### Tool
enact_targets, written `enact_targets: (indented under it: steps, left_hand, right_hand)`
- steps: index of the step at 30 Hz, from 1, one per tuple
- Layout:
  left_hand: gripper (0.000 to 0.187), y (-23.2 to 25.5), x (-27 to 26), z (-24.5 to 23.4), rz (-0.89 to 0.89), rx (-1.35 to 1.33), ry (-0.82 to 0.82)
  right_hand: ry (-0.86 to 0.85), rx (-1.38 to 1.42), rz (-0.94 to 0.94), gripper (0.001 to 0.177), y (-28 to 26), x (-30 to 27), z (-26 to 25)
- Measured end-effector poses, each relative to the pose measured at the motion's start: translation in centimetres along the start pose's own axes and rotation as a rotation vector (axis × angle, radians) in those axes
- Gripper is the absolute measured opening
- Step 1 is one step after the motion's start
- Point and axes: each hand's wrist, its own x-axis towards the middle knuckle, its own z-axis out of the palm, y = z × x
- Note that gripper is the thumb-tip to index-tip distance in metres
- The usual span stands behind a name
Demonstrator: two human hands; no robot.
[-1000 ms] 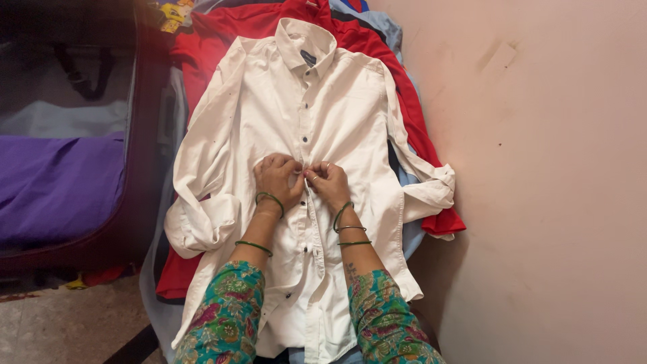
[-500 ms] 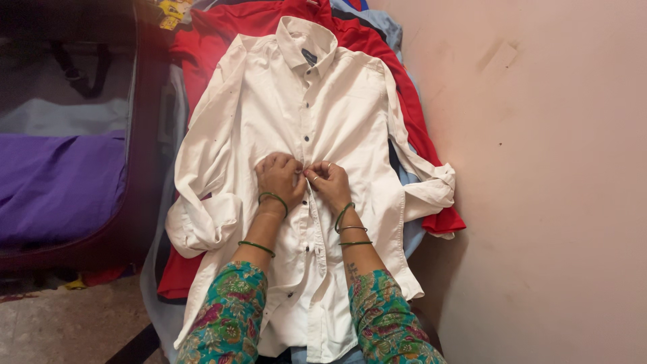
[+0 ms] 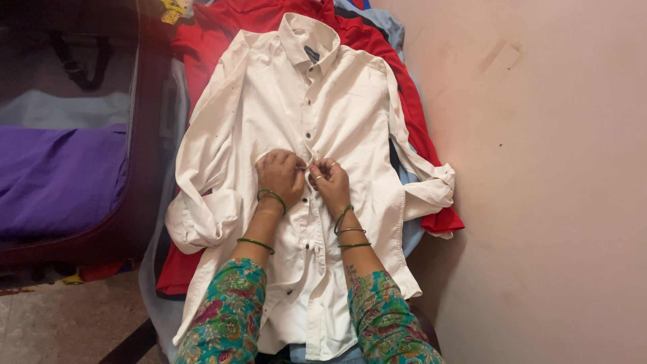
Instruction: The person smooths out clothes and buttons up a white shirt while organizing items for a suitcase.
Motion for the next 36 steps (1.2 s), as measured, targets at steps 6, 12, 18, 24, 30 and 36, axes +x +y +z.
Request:
enact_targets:
  steps: [6, 12, 18, 24, 30, 36]
  left_hand:
    - [0.023, 0.7, 0.2, -0.6, 0.001, -0.007, 0.028]
    - [0.03, 0.7, 0.4, -0.5, -0.015, 0.015, 0.001]
    - [0.02, 0.2, 0.5, 0.2, -0.017, 0.032, 0.03]
    - [0.017, 0.7, 1.2, 0.5, -0.097, 0.091, -0.027]
    - [0.03, 1.4, 6.2, 2.0, -0.028, 0.219, 0.0]
    - [0.022, -0.1, 6.4, 3.3, 0.014, 0.06, 0.021]
  right_hand:
    - [0.212, -0.074, -0.093, 0.018, -2.8, -0.7, 1.8]
    - [0.355, -0.611, -0.425, 0.027, -7.3, 1.3, 4.8]
    - [0.308, -0.752, -0.275, 0.021, -5.6, 5.8, 4.6]
    - [0.327, -0.641, -0.311, 0.022, -4.2, 5.1, 4.3]
    - [0.287, -0.131, -0.171, 0.014, -2.0, 6.1, 2.9]
    - [0.251, 0.005, -0.204, 0.011, -0.3, 7.1, 2.2]
